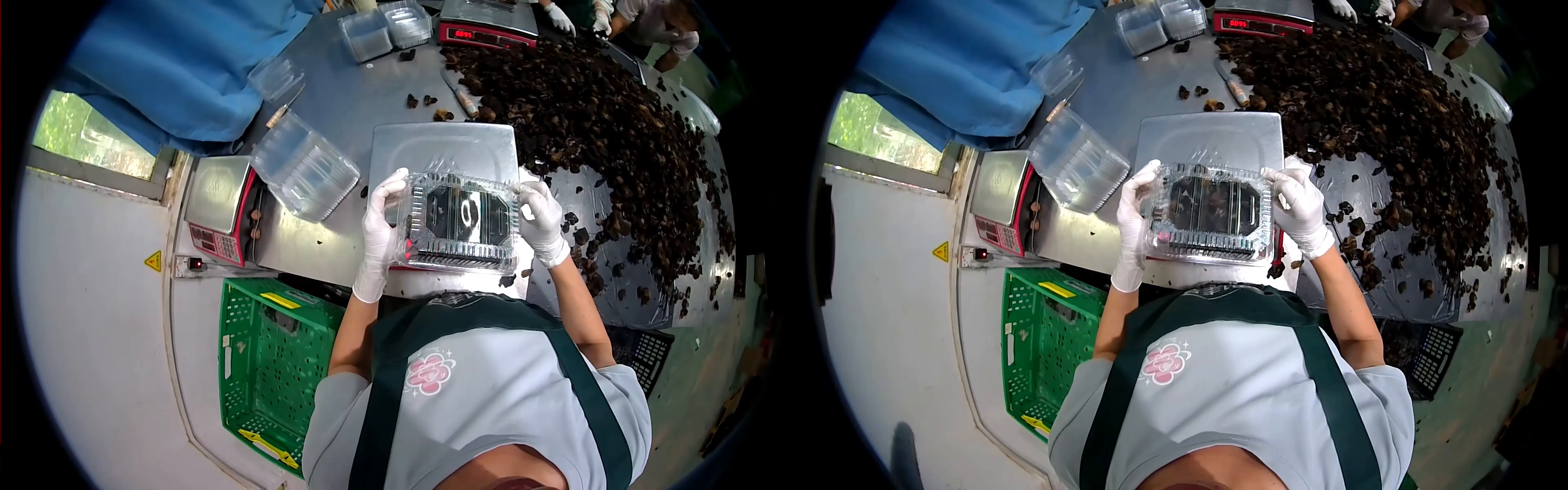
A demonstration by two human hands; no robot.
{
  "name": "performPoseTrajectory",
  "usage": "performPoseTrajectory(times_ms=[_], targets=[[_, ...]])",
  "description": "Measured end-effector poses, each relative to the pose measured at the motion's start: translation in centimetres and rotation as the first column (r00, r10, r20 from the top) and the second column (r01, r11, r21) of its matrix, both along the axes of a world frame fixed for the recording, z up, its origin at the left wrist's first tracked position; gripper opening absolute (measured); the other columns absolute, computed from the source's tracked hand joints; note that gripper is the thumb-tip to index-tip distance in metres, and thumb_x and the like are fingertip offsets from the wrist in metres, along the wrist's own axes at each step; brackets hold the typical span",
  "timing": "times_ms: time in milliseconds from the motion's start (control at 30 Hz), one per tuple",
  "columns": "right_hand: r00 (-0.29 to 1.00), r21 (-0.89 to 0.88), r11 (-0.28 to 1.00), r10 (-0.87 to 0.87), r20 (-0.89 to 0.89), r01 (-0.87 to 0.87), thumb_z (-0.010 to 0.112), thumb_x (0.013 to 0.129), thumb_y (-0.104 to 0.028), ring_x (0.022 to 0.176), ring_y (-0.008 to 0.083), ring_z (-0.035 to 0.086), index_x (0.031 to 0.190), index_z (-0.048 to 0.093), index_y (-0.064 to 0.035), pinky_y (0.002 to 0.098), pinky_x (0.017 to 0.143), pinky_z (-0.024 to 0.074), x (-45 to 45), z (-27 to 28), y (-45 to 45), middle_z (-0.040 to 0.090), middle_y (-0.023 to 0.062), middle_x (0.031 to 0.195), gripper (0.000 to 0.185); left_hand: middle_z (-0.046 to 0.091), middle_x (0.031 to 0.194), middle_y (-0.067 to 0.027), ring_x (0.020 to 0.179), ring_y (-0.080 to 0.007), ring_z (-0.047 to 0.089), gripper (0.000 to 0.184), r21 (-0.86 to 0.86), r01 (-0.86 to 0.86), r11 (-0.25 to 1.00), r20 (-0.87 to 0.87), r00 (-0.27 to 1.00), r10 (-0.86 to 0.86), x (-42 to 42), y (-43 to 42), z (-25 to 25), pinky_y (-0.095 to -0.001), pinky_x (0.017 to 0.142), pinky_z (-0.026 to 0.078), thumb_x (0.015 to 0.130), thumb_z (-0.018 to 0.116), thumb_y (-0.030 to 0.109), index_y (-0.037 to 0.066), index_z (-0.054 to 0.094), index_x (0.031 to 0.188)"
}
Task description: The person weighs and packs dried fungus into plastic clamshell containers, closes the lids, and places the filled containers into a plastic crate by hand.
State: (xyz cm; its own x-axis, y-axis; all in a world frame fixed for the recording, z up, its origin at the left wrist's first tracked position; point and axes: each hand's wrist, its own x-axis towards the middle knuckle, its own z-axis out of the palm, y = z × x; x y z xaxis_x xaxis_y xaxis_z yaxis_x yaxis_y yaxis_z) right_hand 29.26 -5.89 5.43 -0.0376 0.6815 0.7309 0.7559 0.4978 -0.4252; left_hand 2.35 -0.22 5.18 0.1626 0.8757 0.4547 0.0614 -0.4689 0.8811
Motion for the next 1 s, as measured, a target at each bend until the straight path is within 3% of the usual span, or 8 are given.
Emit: performPoseTrajectory(times_ms=[167, 233, 333, 433, 467, 700, 800, 1000], targets=[[1.0, -0.011, 1.0, -0.015, -0.008, 0.015, 0.064, 0.057, 0.011, 0.075, 0.0268, 0.063, 0.075, 0.053, -0.0048, 0.033, 0.062, 0.0507, -0.5, 0.3, -0.3, 0.062, 0.0096, 0.082, 0.026, 0.051, 0.132, -0.0128, 0.116, -0.0214, 0.053, 0.051, -0.039, 0.047, 0.998, 0.039, 0.998, -0.046, -0.2, -0.2, -0.1, -0.0339, 0.096, 0.045, 0.073, 0.073, 0.004, 0.007, 0.051, 0.12], [0.999, -0.048, 0.998, 0.026, -0.035, -0.028, 0.062, 0.057, 0.013, 0.074, 0.0264, 0.062, 0.076, 0.052, -0.0042, 0.0319, 0.063, 0.0496, -0.6, -0.6, -0.4, 0.06, 0.0101, 0.082, 0.028, 0.045, 0.137, -0.0127, 0.124, -0.0221, 0.046, 0.056, -0.42, 0.279, 0.864, 0.613, 0.789, 0.044, 0.4, -0.4, 0.6, -0.0355, 0.1, 0.042, 0.082, 0.068, 0.019, 0.01, 0.043, 0.131], [0.966, -0.285, 0.937, 0.14, -0.219, -0.2, 0.066, 0.067, 0.007, 0.073, 0.022, 0.062, 0.085, 0.058, -0.002, 0.0312, 0.068, 0.0502, -2.3, -0.4, -1.0, 0.06, 0.0089, 0.08, 0.021, 0.04, 0.142, -0.0125, 0.125, -0.0242, 0.044, 0.058, -0.355, 0.486, 0.799, 0.68, 0.721, -0.137, 0.0, -2.6, 2.7, -0.0359, 0.109, 0.034, 0.092, 0.055, 0.024, 0.007, 0.029, 0.14], [0.851, -0.586, 0.692, 0.081, -0.519, -0.423, 0.076, 0.069, -0.007, 0.089, 0.0143, 0.062, 0.112, 0.058, 0.0038, 0.0287, 0.082, 0.0509, -5.5, -1.3, -1.9, 0.066, 0.0118, 0.106, 0.048, 0.045, 0.137, -0.0106, 0.126, -0.0247, 0.044, 0.077, -0.119, 0.7, 0.704, 0.878, 0.405, -0.255, 0.2, -2.6, -3.8, -0.0402, 0.108, 0.033, 0.079, 0.07, 0.04, 0.006, 0.034, 0.139], [0.73, -0.511, 0.652, 0.096, -0.677, -0.56, 0.075, 0.073, -0.008, 0.086, 0.0142, 0.064, 0.107, 0.061, 0.0028, 0.0289, 0.078, 0.0518, -6.7, -2.1, -2.1, 0.067, 0.0121, 0.104, 0.039, 0.046, 0.136, -0.01, 0.125, -0.0244, 0.044, 0.077, -0.165, 0.65, 0.741, 0.9, 0.407, -0.157, 0.0, -3.3, -4.2, -0.041, 0.108, 0.033, 0.078, 0.071, 0.042, 0.008, 0.036, 0.139], [0.799, -0.571, 0.565, 0.487, -0.352, -0.596, 0.069, 0.079, -0.001, 0.07, 0.0164, 0.066, 0.096, 0.063, 0.0015, 0.0261, 0.067, 0.0526, -11.3, 0.3, -2.1, 0.068, 0.0117, 0.091, 0.018, 0.058, 0.112, -0.0056, 0.099, -0.018, 0.057, 0.052, -0.514, -0.104, 0.852, 0.69, 0.54, 0.482, -12.2, -9.5, -0.6, -0.0337, 0.09, 0.045, 0.086, 0.066, 0.036, 0.002, 0.051, 0.123], [0.777, -0.554, 0.56, 0.548, -0.31, -0.616, 0.068, 0.08, -0.002, 0.072, 0.0169, 0.067, 0.096, 0.064, 0.001, 0.0264, 0.068, 0.0527, -11.4, 0.6, -1.4, 0.069, 0.0123, 0.094, 0.016, 0.061, 0.107, -0.0052, 0.094, -0.0152, 0.057, 0.039, -0.545, -0.653, 0.526, 0.273, 0.454, 0.848, -20.6, -13.8, -0.6, -0.0309, 0.087, 0.045, 0.088, 0.066, 0.028, 0.002, 0.059, 0.116], [0.804, -0.647, 0.515, 0.524, -0.281, -0.562, 0.067, 0.081, -0.004, 0.07, 0.0192, 0.065, 0.092, 0.066, 0.0003, 0.0278, 0.067, 0.052, -11.9, -0.3, -1.6, 0.069, 0.0124, 0.091, 0.012, 0.065, 0.099, -0.0064, 0.083, -0.0129, 0.061, 0.039, -0.595, -0.792, 0.136, 0.037, 0.141, 0.989, -37.9, -21.1, -7.3, -0.0281, 0.075, 0.05, 0.081, 0.074, 0.027, -0.001, 0.065, 0.106]])
